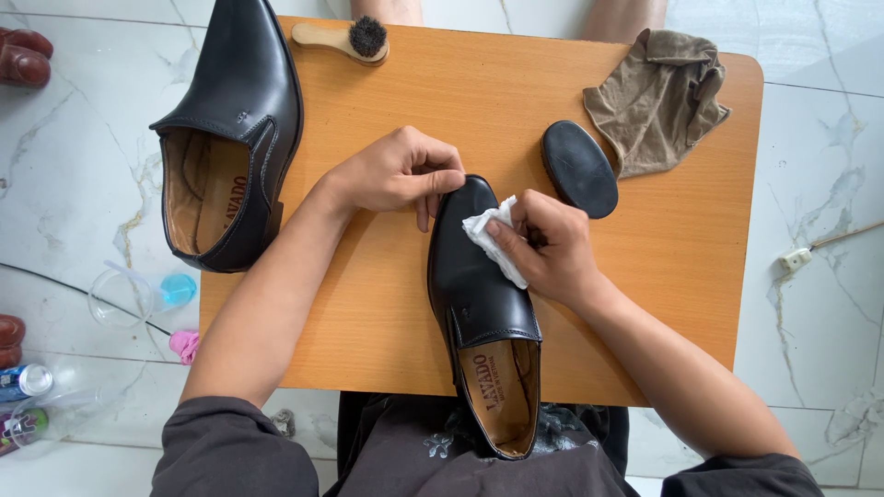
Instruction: The person polishes a black leather shoe using a cloth and a shoe polish tin. They apply polish with a cloth, rub it into the leather, and then buff the shoe with a clean tissue to remove excess polish.
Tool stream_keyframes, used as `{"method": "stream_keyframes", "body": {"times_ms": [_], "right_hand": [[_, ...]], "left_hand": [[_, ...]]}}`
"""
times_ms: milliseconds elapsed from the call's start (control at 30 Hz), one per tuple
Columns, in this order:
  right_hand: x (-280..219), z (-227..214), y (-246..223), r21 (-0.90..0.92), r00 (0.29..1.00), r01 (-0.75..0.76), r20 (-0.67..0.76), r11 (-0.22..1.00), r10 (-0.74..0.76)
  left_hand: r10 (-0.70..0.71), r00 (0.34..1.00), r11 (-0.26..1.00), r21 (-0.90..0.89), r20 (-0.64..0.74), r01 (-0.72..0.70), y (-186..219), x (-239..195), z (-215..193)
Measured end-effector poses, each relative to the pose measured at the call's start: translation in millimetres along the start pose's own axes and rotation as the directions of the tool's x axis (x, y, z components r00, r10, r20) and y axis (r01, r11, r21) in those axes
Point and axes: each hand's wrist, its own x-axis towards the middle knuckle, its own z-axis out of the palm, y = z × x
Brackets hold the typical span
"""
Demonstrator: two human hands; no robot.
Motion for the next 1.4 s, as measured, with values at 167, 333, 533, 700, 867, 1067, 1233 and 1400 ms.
{"method": "stream_keyframes", "body": {"times_ms": [167,333,533,700,867,1067,1233,1400], "right_hand": [[6.6,2.5,3.3,0.031,0.994,-0.111,-0.019,0.993,0.111],[34.1,5.8,-0.4,0.210,0.954,-0.299,0.077,0.931,0.289],[40.7,6.9,13.9,0.418,0.919,-0.376,0.281,0.827,0.276],[40.6,2.9,19.2,0.462,0.895,-0.425,0.346,0.779,0.283],[39.6,4.1,25.3,0.461,0.908,-0.391,0.332,0.796,0.254],[44.8,0.1,27.8,0.491,0.915,-0.367,0.343,0.790,0.212],[45.5,-0.4,25.6,0.506,0.929,-0.320,0.334,0.801,0.160],[47.1,-2.8,21.1,0.468,0.930,-0.286,0.346,0.836,0.124]], "left_hand": [[0.048,0.997,0.997,-0.066,0.056,-0.044,-9.6,-1.4,-5.5],[0.066,0.997,0.990,-0.126,0.035,-0.061,-25.3,-1.7,-10.7],[0.109,0.994,0.988,-0.112,0.004,-0.108,-21.7,-3.8,-10.8],[0.074,0.997,0.992,-0.110,0.036,-0.069,-21.4,-3.6,-10.5],[0.070,0.997,0.994,-0.084,0.030,-0.067,-14.5,-3.0,-8.7],[0.043,0.999,0.992,-0.122,0.022,-0.040,-7.7,-3.0,-4.4],[0.014,1.000,0.991,-0.133,0.021,-0.011,-0.2,-4.9,-1.6],[0.015,1.000,0.986,-0.163,-0.013,-0.017,-2.8,-4.3,-2.2]]}}
